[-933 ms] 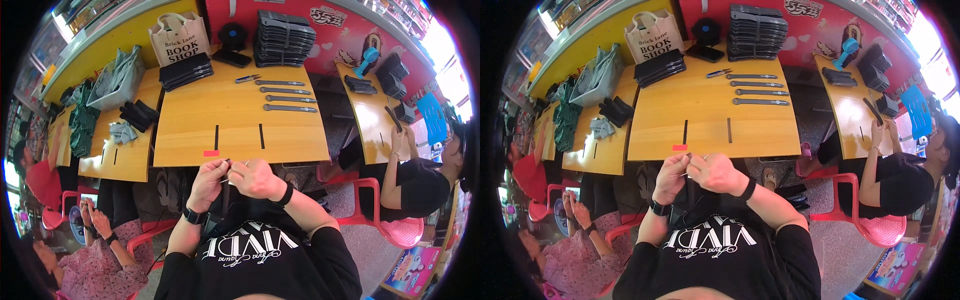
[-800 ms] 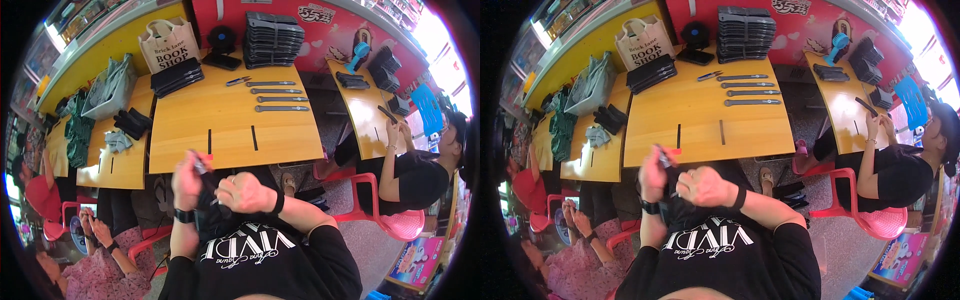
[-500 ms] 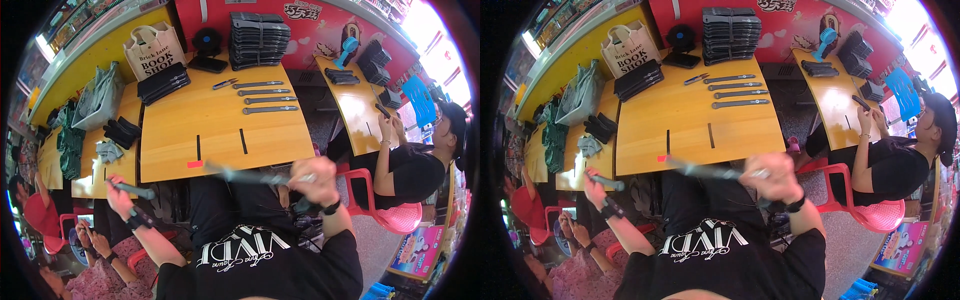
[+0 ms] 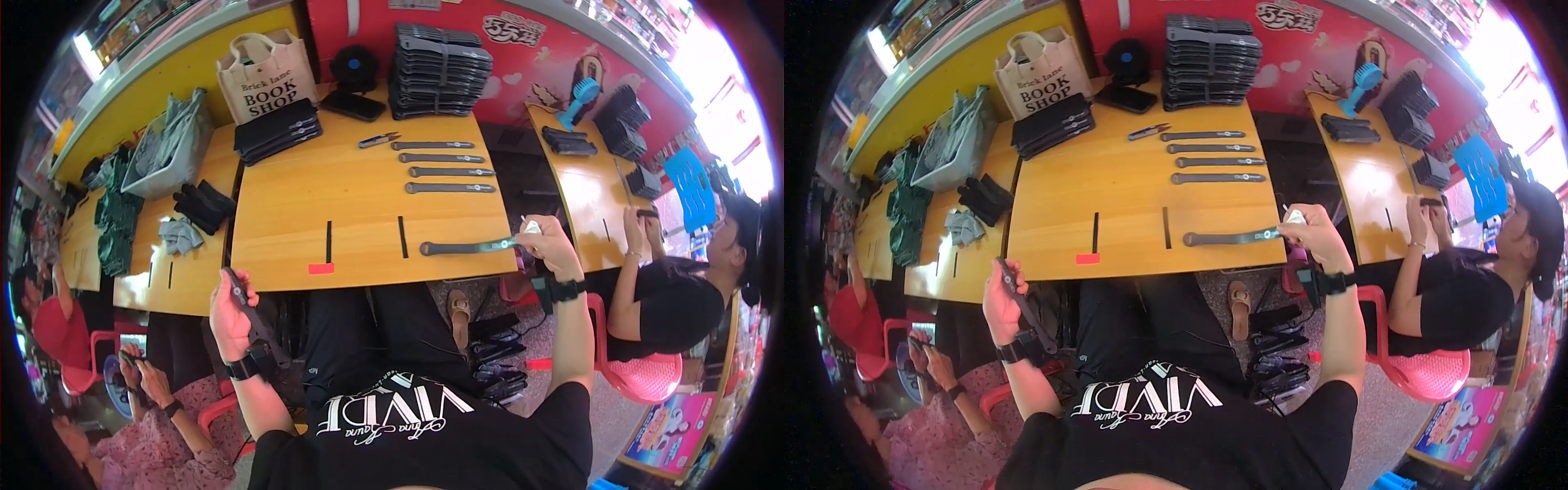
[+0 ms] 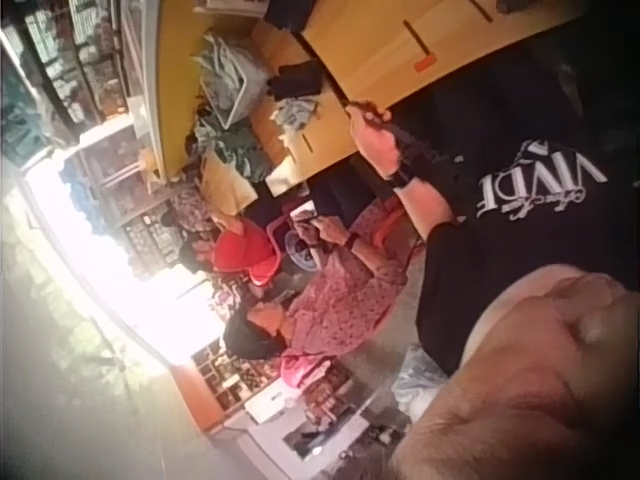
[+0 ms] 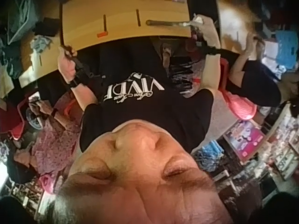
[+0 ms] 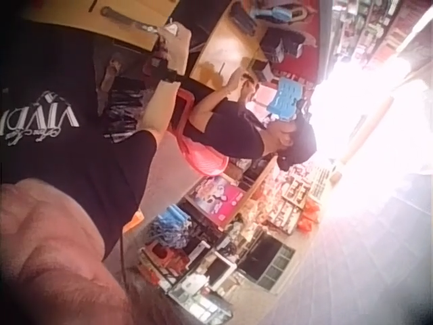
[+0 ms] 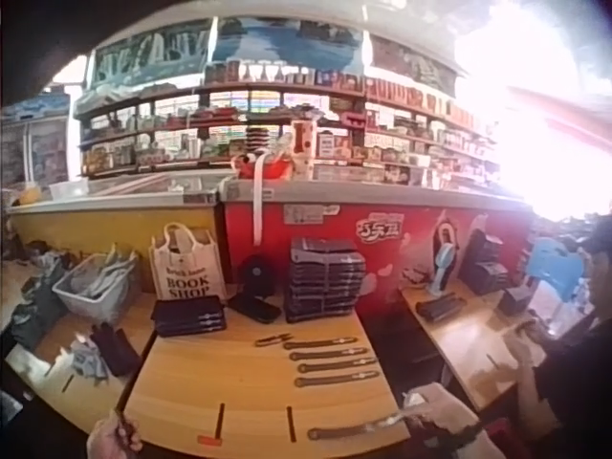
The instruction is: Assembling leather straps by attaching metal hardware and protective stickers.
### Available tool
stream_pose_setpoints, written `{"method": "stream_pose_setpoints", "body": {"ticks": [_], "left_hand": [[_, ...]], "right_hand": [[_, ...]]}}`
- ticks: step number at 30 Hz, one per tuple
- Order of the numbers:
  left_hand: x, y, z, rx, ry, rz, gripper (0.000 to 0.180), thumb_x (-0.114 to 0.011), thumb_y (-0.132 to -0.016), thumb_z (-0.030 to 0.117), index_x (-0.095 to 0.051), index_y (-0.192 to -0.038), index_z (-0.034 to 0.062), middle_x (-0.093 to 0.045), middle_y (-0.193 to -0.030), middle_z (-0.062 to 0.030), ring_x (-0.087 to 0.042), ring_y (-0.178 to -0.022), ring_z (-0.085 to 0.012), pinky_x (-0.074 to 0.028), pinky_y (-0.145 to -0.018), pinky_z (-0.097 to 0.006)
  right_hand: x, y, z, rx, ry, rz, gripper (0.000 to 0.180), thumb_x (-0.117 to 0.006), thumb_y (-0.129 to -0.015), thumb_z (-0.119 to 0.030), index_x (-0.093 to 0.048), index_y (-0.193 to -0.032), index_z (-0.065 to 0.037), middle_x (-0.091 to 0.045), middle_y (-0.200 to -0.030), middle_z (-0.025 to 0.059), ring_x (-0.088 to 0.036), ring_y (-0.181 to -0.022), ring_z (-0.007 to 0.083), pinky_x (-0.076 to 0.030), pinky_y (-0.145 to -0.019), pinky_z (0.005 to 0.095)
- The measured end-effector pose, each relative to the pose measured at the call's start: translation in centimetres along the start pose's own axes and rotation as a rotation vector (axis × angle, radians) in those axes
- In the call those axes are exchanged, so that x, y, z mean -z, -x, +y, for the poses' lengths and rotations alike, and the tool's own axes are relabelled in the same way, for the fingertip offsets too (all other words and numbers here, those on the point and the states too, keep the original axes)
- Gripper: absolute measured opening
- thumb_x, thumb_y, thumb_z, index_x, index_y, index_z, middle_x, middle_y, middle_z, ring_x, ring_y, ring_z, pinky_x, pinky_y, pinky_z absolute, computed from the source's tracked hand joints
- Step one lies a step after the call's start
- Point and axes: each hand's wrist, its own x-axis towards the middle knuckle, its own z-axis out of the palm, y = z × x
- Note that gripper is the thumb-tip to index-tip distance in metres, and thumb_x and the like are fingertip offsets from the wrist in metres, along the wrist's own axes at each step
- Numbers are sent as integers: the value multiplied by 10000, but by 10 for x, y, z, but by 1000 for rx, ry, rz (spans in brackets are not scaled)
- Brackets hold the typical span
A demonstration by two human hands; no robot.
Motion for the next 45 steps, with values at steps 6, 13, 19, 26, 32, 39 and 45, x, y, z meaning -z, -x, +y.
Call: {"method": "stream_pose_setpoints", "body": {"ticks": [6, 13, 19, 26, 32, 39, 45], "left_hand": [[0, -23, -3, 20, 29, -4, 320, -508, -982, 313, -587, -969, 4, -600, -878, -82, -552, -651, -166, -443, -548, -271], [-7, -54, -29, 44, 176, -131, 320, -499, -987, 285, -597, -973, -20, -610, -868, -96, -568, -677, -170, -452, -577, -275], [2, -58, -47, -51, 161, -169, 311, -486, -992, 235, -615, -980, -47, -635, -904, -133, -616, -707, -196, -468, -593, -282], [9, -64, -45, 29, 277, -221, 300, -488, -992, 225, -615, -995, -47, -640, -915, -143, -638, -727, -203, -467, -578, -269], [8, -70, -45, 24, 294, -206, 296, -483, -993, 216, -612, -995, -50, -641, -922, -151, -639, -725, -212, -473, -576, -272], [8, -71, -47, 38, 261, -229, 299, -477, -995, 212, -595, -1020, -62, -633, -924, -157, -634, -733, -218, -476, -576, -280], [6, -60, -43, 44, 272, -210, 286, -482, -987, 186, -586, -1071, -66, -633, -932, -149, -633, -757, -226, -475, -573, -286]], "right_hand": [[-65, 23, -109, 212, 80, -199, 87, -671, -798, -38, -612, -736, -51, -554, -602, -44, -441, -500, 3, -302, -451, 185], [-166, -57, -176, 454, -184, -281, 91, -667, -831, -73, -605, -770, -49, -547, -593, -21, -415, -471, 10, -279, -428, 178], [-240, -183, -118, 193, 10, -127, 179, -684, -830, -110, -560, -706, -76, -536, -579, -5, -350, -385, 20, -220, -343, 203], [-273, -213, -79, 259, 1101, 135, 252, -612, -818, -206, -613, -1011, -44, -662, -958, 194, -626, -935, 376, -498, -751, 481], [-311, -188, -78, 517, 1198, -119, 275, -492, -874, -198, -600, -1113, -116, -668, -1000, 158, -632, -950, 351, -510, -781, 448], [-309, -180, -72, 333, 1158, -219, 358, -511, -868, -196, -581, -1208, -108, -657, -1061, 168, -624, -996, 340, -498, -829, 431], [-278, -114, -85, 531, 648, -227, 398, -616, -855, -213, -579, -1208, -34, -660, -1055, 170, -632, -1010, 290, -482, -864, 369]]}}
